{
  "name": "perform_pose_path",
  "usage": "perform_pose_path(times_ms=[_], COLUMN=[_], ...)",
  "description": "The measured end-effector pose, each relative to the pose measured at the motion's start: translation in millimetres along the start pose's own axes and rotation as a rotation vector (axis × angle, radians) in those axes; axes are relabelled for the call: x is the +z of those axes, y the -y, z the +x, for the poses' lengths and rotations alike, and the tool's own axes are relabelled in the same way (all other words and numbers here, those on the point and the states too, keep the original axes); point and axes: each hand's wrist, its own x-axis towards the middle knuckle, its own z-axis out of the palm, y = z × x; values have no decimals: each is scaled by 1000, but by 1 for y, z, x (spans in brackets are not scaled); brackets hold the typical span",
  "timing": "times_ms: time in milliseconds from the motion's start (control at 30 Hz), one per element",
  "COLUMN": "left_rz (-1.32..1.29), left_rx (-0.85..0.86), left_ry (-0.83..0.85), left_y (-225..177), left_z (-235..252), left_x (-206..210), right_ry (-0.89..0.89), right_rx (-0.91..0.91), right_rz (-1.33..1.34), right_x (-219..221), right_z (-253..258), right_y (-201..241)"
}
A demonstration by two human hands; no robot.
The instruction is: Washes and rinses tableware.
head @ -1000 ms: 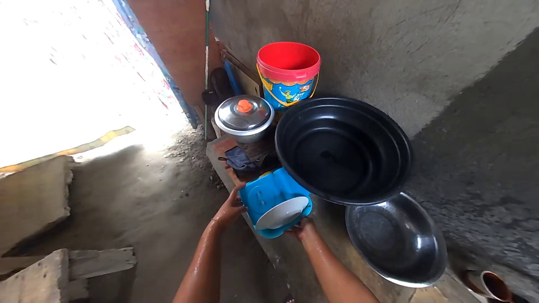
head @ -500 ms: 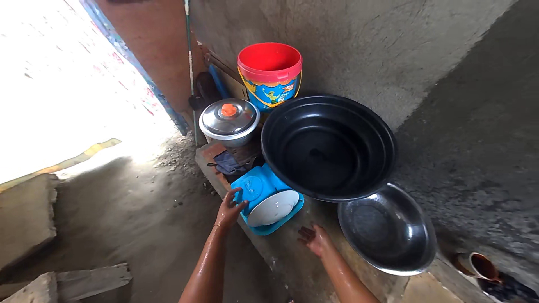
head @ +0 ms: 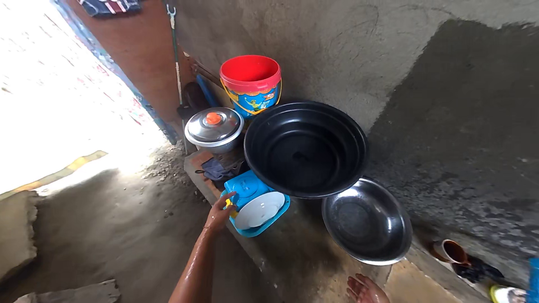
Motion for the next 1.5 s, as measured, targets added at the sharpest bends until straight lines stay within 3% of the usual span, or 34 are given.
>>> perform_pose_path(times_ms=[167, 267, 367, 467, 667, 767, 867, 933, 967, 1033, 1133, 1200, 1333, 1500], left_rz=[24, 159, 259, 212, 35, -91, -136, -110, -84, -96, -299, -405, -412, -174], left_rx=[21, 184, 349, 334, 250, 265, 349, 323, 237, -101, -545, -668, -624, -535], left_ry=[-119, -273, -306, -336, -539, -640, -616, -425, -266, 17, 181, 233, 102, 43], left_y=[4, 13, 25, 33, -37, -65, -65, -43, -27, -1, 19, 19, 7, 5], left_z=[-26, -66, -103, -108, -42, -18, -58, -97, -112, -124, -108, -98, -111, -178], left_x=[-2, 16, 62, 100, 96, 91, 125, 173, 199, 256, 334, 372, 419, 405], right_ry=[-81, -242, -353, -422, -443, -639, -818, -769, -733, -728, -781, -681, -563, -162], right_rx=[-171, -512, -913, -1082, -1097, -1125, -1216, -1243, -1233, -1152, -1172, -1270, -1252, -899], right_rz=[107, 16, -182, -229, -252, -298, -337, -398, -462, -612, -721, -729, -416, 296], right_x=[-32, -60, -102, -135, -180, -197, -220, -232, -236, -239, -256, -284, -324, -303], right_z=[-4, -25, -47, -67, -82, -81, -80, -69, -62, -53, -45, -40, -8, 42], right_y=[27, 52, 81, 103, 96, 82, 91, 112, 123, 145, 163, 169, 167, 146])
